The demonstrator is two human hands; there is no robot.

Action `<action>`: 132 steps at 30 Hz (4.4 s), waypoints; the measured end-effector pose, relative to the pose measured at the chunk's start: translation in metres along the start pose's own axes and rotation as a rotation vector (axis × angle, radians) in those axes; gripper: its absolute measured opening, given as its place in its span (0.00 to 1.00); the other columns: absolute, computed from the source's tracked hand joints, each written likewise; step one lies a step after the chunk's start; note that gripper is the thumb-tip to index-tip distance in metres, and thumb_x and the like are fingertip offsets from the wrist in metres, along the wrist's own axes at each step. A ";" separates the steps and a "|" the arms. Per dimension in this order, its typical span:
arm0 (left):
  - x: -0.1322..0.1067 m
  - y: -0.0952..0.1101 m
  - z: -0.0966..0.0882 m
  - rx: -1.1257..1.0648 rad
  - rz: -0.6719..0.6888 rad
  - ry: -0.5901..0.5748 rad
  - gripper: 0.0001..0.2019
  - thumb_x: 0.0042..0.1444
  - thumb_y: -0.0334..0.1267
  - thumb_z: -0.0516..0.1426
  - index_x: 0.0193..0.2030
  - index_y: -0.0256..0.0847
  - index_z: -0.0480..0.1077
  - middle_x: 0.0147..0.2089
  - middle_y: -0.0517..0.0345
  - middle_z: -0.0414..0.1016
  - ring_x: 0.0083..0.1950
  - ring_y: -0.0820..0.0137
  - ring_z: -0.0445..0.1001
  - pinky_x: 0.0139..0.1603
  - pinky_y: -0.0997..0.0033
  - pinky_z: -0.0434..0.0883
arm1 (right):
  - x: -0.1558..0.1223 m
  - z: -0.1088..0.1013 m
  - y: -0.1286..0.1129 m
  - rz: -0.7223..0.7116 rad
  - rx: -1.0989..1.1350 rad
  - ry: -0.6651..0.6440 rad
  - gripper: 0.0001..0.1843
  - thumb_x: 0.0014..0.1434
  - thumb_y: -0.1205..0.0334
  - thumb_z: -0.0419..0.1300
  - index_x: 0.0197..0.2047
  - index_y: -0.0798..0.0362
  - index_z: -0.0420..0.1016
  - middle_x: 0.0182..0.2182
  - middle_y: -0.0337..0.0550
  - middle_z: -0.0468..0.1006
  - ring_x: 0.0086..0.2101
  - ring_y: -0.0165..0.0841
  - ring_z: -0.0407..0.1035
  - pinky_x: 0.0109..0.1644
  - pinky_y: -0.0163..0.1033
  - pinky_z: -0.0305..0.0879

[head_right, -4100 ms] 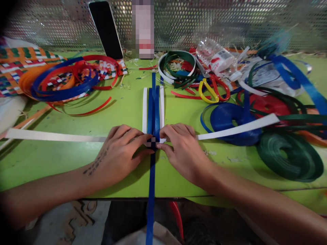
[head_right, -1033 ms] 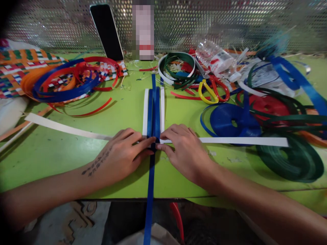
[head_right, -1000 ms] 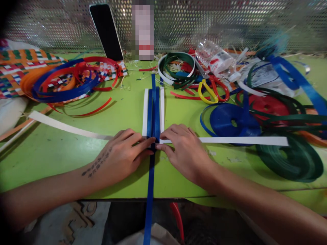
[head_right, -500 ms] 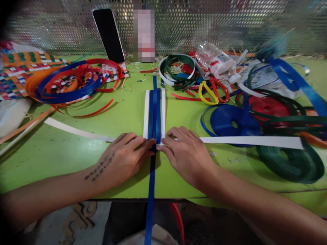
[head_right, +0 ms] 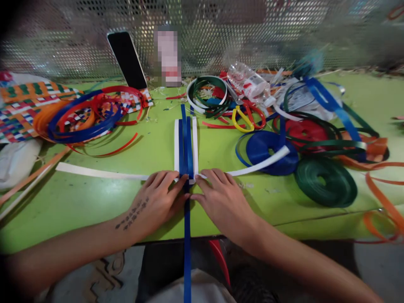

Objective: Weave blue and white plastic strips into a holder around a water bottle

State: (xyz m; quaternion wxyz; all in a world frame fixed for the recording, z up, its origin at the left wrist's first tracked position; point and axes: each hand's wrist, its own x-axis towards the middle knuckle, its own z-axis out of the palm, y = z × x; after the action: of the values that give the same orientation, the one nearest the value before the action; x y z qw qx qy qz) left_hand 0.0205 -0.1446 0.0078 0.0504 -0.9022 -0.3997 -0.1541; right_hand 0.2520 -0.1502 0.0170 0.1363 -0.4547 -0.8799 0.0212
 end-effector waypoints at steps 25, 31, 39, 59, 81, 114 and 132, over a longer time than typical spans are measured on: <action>0.008 0.032 0.009 -0.004 -0.263 -0.107 0.20 0.78 0.39 0.50 0.68 0.36 0.74 0.58 0.43 0.76 0.57 0.51 0.73 0.63 0.49 0.72 | -0.021 0.041 0.006 0.392 0.373 0.457 0.14 0.74 0.57 0.59 0.47 0.52 0.86 0.46 0.54 0.87 0.50 0.46 0.77 0.61 0.51 0.70; 0.006 0.030 0.007 -0.019 -0.238 -0.095 0.19 0.77 0.42 0.50 0.66 0.39 0.74 0.60 0.44 0.77 0.62 0.52 0.72 0.66 0.51 0.70 | -0.023 0.040 0.009 0.785 0.172 0.394 0.19 0.70 0.49 0.62 0.50 0.54 0.87 0.53 0.59 0.81 0.56 0.53 0.68 0.64 0.59 0.62; 0.003 0.030 0.005 -0.027 -0.210 -0.074 0.19 0.76 0.43 0.53 0.67 0.42 0.74 0.59 0.45 0.77 0.62 0.53 0.72 0.66 0.51 0.69 | -0.019 0.038 0.011 0.753 0.162 0.334 0.24 0.72 0.47 0.61 0.60 0.53 0.85 0.56 0.59 0.81 0.58 0.55 0.67 0.62 0.60 0.63; 0.001 0.030 0.004 -0.054 -0.191 -0.068 0.21 0.77 0.48 0.55 0.70 0.46 0.74 0.59 0.45 0.76 0.60 0.51 0.72 0.63 0.50 0.70 | -0.026 0.055 0.030 0.629 0.366 0.569 0.25 0.66 0.47 0.61 0.58 0.53 0.84 0.44 0.52 0.86 0.45 0.47 0.77 0.57 0.55 0.70; 0.002 0.031 0.004 -0.021 -0.158 -0.089 0.23 0.76 0.49 0.56 0.73 0.45 0.72 0.58 0.47 0.75 0.59 0.51 0.71 0.61 0.49 0.72 | 0.069 0.006 0.099 0.057 0.966 -0.332 0.15 0.52 0.49 0.77 0.37 0.51 0.92 0.36 0.48 0.89 0.37 0.39 0.80 0.44 0.43 0.76; 0.003 0.032 0.004 -0.009 -0.167 -0.090 0.22 0.75 0.45 0.56 0.72 0.45 0.72 0.58 0.47 0.75 0.59 0.51 0.71 0.62 0.50 0.71 | 0.067 0.006 0.094 0.126 1.008 -0.332 0.23 0.48 0.43 0.80 0.34 0.52 0.81 0.30 0.40 0.81 0.32 0.34 0.71 0.40 0.41 0.67; 0.003 0.033 0.001 -0.014 -0.174 -0.124 0.24 0.76 0.46 0.55 0.74 0.44 0.71 0.59 0.46 0.75 0.60 0.51 0.71 0.63 0.49 0.70 | 0.069 0.012 0.076 0.233 0.833 -0.150 0.16 0.48 0.49 0.76 0.29 0.51 0.80 0.27 0.41 0.80 0.30 0.34 0.69 0.36 0.41 0.63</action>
State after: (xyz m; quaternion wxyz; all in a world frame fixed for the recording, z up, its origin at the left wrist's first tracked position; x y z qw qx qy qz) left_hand 0.0470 -0.1643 0.0094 0.0055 -0.8722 -0.4778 -0.1046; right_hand 0.2708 -0.0489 0.0085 0.2404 -0.4546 -0.7465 0.4223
